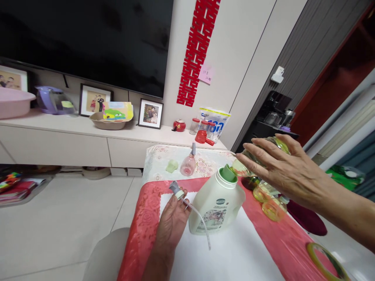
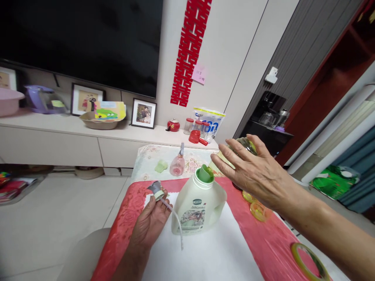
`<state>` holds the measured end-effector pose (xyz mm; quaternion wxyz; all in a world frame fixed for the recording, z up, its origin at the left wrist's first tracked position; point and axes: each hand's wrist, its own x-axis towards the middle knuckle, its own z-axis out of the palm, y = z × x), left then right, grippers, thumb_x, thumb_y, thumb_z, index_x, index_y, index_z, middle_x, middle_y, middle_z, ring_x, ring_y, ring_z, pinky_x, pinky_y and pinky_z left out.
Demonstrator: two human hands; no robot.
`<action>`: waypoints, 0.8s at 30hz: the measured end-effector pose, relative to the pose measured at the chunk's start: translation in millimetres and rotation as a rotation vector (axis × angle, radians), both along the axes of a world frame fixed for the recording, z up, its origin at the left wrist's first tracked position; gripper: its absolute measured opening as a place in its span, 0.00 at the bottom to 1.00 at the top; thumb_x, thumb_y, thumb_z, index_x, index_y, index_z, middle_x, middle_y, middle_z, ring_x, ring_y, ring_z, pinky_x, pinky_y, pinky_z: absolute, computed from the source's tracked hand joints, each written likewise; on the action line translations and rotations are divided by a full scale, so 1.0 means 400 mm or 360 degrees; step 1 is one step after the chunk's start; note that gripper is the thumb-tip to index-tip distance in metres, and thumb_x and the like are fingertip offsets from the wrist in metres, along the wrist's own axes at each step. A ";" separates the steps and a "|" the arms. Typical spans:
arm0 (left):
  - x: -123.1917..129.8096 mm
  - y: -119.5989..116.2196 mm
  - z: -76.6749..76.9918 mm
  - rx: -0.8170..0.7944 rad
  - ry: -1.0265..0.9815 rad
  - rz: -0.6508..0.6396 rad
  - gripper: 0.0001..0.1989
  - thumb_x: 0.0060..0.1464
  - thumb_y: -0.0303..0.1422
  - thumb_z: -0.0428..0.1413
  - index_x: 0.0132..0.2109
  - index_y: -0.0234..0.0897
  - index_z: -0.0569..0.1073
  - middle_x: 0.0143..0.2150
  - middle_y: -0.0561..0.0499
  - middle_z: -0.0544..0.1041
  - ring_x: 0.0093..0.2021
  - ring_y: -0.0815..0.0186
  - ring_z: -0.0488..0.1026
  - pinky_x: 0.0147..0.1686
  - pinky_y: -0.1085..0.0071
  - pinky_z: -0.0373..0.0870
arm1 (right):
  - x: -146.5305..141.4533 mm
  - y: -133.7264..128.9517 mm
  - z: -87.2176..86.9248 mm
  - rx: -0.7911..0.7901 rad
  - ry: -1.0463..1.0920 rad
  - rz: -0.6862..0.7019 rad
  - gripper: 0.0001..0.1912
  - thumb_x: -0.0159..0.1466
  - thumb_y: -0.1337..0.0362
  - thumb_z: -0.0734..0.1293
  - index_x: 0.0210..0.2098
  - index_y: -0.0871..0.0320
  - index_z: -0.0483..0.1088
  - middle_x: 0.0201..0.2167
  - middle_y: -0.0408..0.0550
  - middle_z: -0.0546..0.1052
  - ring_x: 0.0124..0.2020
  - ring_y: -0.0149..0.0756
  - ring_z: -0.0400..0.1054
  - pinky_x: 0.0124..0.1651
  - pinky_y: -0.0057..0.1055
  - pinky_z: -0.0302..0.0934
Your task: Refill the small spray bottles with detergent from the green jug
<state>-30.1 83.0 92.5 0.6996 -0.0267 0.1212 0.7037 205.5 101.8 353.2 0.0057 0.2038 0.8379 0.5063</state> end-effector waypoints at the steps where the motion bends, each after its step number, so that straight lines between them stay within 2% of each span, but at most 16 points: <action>1: 0.000 0.000 0.001 -0.0014 -0.0006 0.0007 0.06 0.62 0.25 0.58 0.44 0.35 0.79 0.41 0.47 0.82 0.36 0.67 0.78 0.39 0.69 0.77 | 0.002 0.000 -0.005 -0.0006 0.0025 -0.0024 0.24 0.71 0.75 0.53 0.62 0.56 0.62 0.62 0.57 0.64 0.64 0.52 0.57 0.62 0.59 0.51; 6: 0.000 0.002 0.012 -0.0073 -0.0029 0.0029 0.08 0.65 0.25 0.54 0.42 0.34 0.79 0.41 0.46 0.82 0.35 0.68 0.78 0.39 0.70 0.77 | 0.050 -0.003 -0.039 -0.0107 0.0326 -0.0221 0.24 0.70 0.70 0.54 0.64 0.55 0.62 0.61 0.56 0.65 0.58 0.53 0.62 0.51 0.54 0.58; 8: 0.001 0.001 0.020 -0.0088 -0.0053 0.0034 0.08 0.65 0.24 0.54 0.42 0.34 0.78 0.41 0.46 0.82 0.35 0.68 0.78 0.40 0.70 0.76 | 0.089 -0.017 -0.056 -0.0233 0.0515 -0.0295 0.24 0.73 0.62 0.55 0.66 0.56 0.61 0.60 0.58 0.66 0.54 0.52 0.65 0.47 0.50 0.61; 11: 0.002 -0.002 0.032 -0.0075 -0.0102 0.0061 0.07 0.65 0.24 0.54 0.43 0.33 0.78 0.41 0.46 0.81 0.36 0.68 0.78 0.40 0.71 0.75 | 0.155 -0.063 -0.102 -0.0574 0.0861 -0.0363 0.32 0.74 0.45 0.57 0.71 0.54 0.58 0.59 0.59 0.67 0.52 0.50 0.67 0.46 0.47 0.66; 12: 0.003 -0.003 0.035 -0.0075 -0.0113 0.0068 0.07 0.65 0.25 0.54 0.44 0.33 0.78 0.40 0.46 0.81 0.36 0.68 0.78 0.41 0.71 0.75 | 0.174 -0.085 -0.127 -0.0660 0.0996 -0.0389 0.36 0.71 0.39 0.59 0.71 0.51 0.57 0.59 0.57 0.68 0.51 0.50 0.68 0.45 0.47 0.68; 15: 0.004 -0.005 0.041 -0.0084 -0.0111 0.0094 0.08 0.66 0.25 0.53 0.45 0.33 0.78 0.38 0.47 0.81 0.36 0.68 0.77 0.40 0.71 0.75 | 0.208 -0.166 -0.231 -0.0989 0.1356 -0.0512 0.38 0.67 0.37 0.64 0.71 0.43 0.57 0.60 0.50 0.69 0.55 0.50 0.70 0.43 0.44 0.72; 17: 0.004 -0.007 0.042 -0.0081 -0.0097 0.0106 0.09 0.66 0.25 0.53 0.46 0.34 0.78 0.37 0.48 0.81 0.35 0.68 0.77 0.40 0.71 0.75 | 0.203 -0.224 -0.315 -0.1141 0.1327 -0.0571 0.43 0.68 0.37 0.63 0.74 0.47 0.51 0.62 0.50 0.67 0.57 0.52 0.69 0.41 0.42 0.74; 18: 0.004 -0.008 0.042 -0.0075 -0.0091 0.0111 0.09 0.66 0.25 0.52 0.46 0.34 0.78 0.37 0.48 0.81 0.35 0.69 0.77 0.40 0.71 0.75 | 0.191 -0.251 -0.357 -0.1148 0.1307 -0.0515 0.42 0.69 0.38 0.62 0.75 0.49 0.50 0.62 0.50 0.67 0.56 0.50 0.70 0.40 0.38 0.75; 19: 0.004 -0.008 0.042 -0.0069 -0.0084 0.0118 0.10 0.67 0.25 0.51 0.46 0.34 0.78 0.37 0.48 0.81 0.35 0.69 0.77 0.40 0.71 0.76 | 0.175 -0.276 -0.396 -0.1203 0.1286 -0.0430 0.40 0.70 0.41 0.63 0.74 0.49 0.50 0.61 0.49 0.68 0.52 0.45 0.73 0.38 0.32 0.75; 20: 0.004 -0.009 0.041 -0.0065 -0.0077 0.0124 0.11 0.68 0.25 0.50 0.46 0.34 0.77 0.37 0.48 0.81 0.35 0.69 0.78 0.40 0.71 0.76 | 0.156 -0.296 -0.432 -0.1278 0.1283 -0.0407 0.39 0.71 0.43 0.64 0.74 0.49 0.50 0.61 0.49 0.68 0.50 0.40 0.73 0.39 0.27 0.74; 22: 0.002 -0.008 0.040 -0.0072 -0.0068 0.0145 0.12 0.69 0.25 0.48 0.45 0.33 0.77 0.38 0.47 0.81 0.35 0.68 0.78 0.40 0.70 0.76 | 0.112 -0.327 -0.487 -0.1400 0.1367 -0.0409 0.38 0.71 0.46 0.64 0.74 0.49 0.50 0.63 0.49 0.66 0.55 0.39 0.70 0.48 0.26 0.73; 24: 0.000 -0.007 0.040 -0.0080 -0.0055 0.0166 0.12 0.69 0.26 0.48 0.45 0.33 0.77 0.38 0.47 0.81 0.35 0.69 0.78 0.40 0.70 0.76 | 0.072 -0.348 -0.521 -0.1501 0.1491 -0.0471 0.36 0.72 0.46 0.63 0.74 0.49 0.49 0.64 0.49 0.64 0.59 0.38 0.67 0.54 0.26 0.71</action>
